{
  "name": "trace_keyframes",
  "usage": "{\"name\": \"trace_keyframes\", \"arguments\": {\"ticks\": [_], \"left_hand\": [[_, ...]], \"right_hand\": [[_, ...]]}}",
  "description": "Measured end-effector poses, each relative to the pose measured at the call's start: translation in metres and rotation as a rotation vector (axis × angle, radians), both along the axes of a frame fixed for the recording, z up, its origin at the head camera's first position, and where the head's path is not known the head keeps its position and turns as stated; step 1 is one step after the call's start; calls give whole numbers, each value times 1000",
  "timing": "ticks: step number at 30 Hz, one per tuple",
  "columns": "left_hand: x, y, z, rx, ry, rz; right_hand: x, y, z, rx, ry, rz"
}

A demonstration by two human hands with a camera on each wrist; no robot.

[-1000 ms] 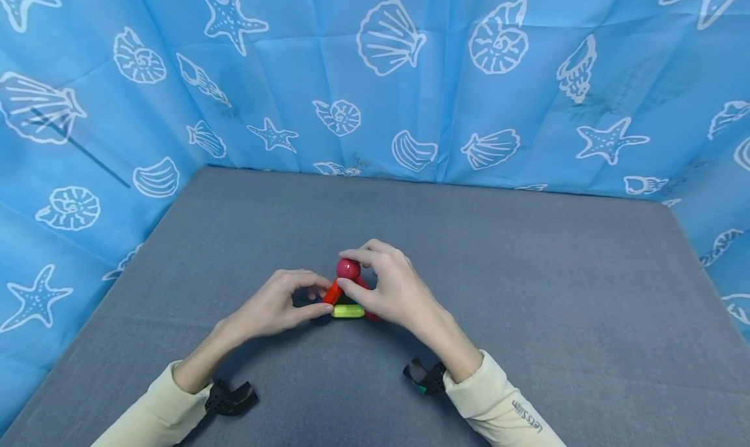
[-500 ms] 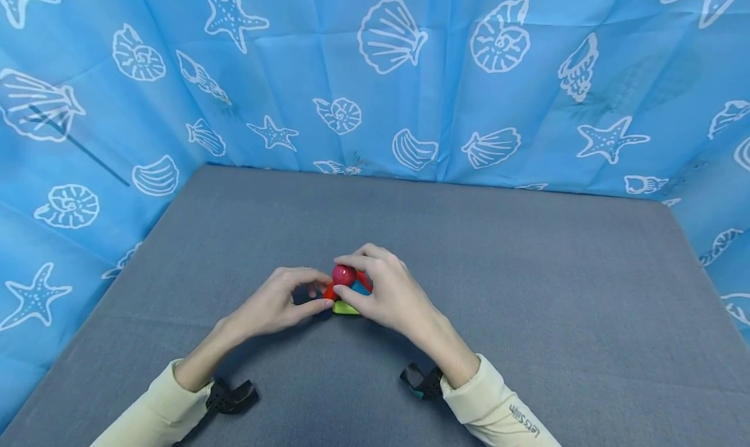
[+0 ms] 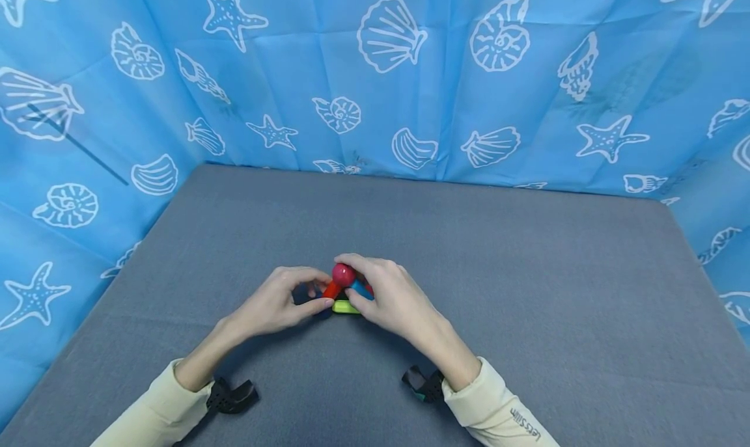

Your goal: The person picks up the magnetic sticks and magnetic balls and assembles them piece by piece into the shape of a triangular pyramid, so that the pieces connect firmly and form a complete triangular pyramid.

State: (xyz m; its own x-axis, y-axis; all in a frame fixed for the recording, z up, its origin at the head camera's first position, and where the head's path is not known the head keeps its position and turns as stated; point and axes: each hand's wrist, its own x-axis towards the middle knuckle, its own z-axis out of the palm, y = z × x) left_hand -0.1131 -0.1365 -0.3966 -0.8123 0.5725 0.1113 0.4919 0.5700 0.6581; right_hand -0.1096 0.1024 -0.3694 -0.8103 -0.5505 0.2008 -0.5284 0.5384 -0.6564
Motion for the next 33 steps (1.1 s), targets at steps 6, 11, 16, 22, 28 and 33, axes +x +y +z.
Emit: {"name": "trace_keyframes", "arguments": {"ticks": [6,11,16,22,28,33], "left_hand": [[-1,2,0,-5,8,6],[-5,7,0,-6,22,10],[-11,11,-1,8,30,19],[-16,15,-2,33,59,23],[-24,20,-5,44,69,40],[-31,24,-6,58,81,46]], "right_hand": [[-1,4,-3,-36,12,31],[-3,5,-6,-58,35,11],[-4,6,-8,-67,59,-28],[-7,8,-8,-69,69,-61],[-14,11,-8,-70,61,-83],[-21,13,-9,-72,51,-101]]}}
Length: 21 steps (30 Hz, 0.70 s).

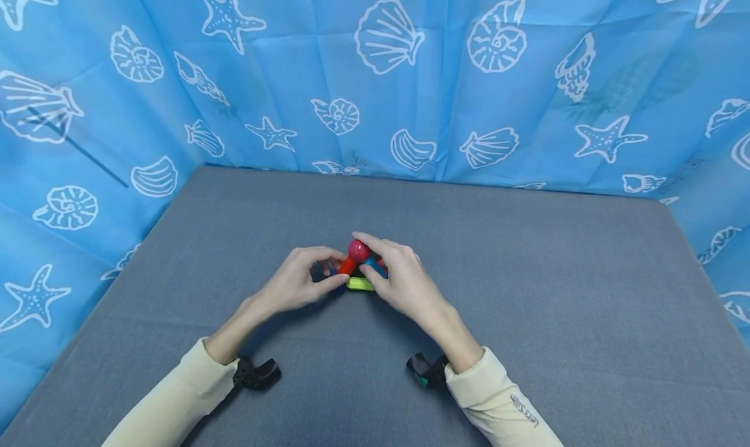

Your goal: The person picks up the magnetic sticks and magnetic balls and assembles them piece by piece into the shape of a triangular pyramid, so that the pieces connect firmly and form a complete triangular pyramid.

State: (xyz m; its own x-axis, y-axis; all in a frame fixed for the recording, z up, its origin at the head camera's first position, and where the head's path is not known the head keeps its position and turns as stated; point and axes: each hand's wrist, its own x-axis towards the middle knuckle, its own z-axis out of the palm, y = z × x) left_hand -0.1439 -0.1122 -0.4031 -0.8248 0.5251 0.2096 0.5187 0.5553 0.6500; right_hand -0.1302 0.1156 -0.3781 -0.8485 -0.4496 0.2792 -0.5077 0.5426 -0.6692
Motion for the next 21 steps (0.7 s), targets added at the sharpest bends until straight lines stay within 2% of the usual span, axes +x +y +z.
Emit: {"name": "trace_keyframes", "arguments": {"ticks": [8,13,16,21], "left_hand": [[-4,2,-2,-3,-11,6],[-2,-1,-2,-10,19,8],[2,-6,1,-39,43,44],[7,-18,8,-164,91,144]], "right_hand": [[-2,1,-1,12,-9,-22],[3,5,1,53,23,-57],[8,12,5,110,54,-105],[14,30,10,229,97,-196]]}}
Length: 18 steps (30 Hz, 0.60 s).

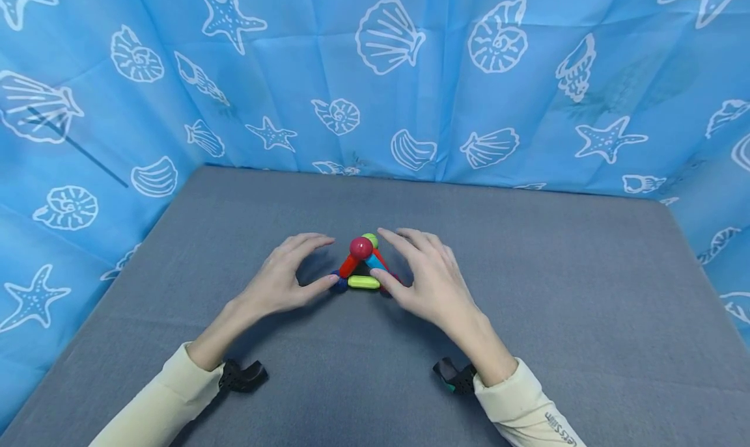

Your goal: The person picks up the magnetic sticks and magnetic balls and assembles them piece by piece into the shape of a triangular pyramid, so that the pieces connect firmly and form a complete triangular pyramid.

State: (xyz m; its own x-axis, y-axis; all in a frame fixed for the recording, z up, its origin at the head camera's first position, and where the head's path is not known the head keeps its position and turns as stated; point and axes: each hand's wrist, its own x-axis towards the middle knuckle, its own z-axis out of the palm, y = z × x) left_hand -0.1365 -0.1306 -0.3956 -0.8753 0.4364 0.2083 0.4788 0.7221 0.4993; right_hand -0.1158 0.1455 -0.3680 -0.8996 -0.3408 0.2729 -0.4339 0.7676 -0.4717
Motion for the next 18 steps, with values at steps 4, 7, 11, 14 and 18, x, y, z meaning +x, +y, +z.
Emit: {"name": "trace_keyframes", "arguments": {"ticks": [4,7,11,14,18], "left_hand": [[3,-7,2,-102,8,55],[5,-9,2,-163,-20,84],[7,-9,1,-229,-63,104],[8,-8,1,-264,-87,113],[9,-8,1,-285,-94,121]], "right_hand": [[2,14,2,102,-2,-54],[4,22,4,164,-34,-70],[6,28,4,209,-77,-80],[8,30,3,233,-92,-82],[8,31,0,248,-98,-79]]}}
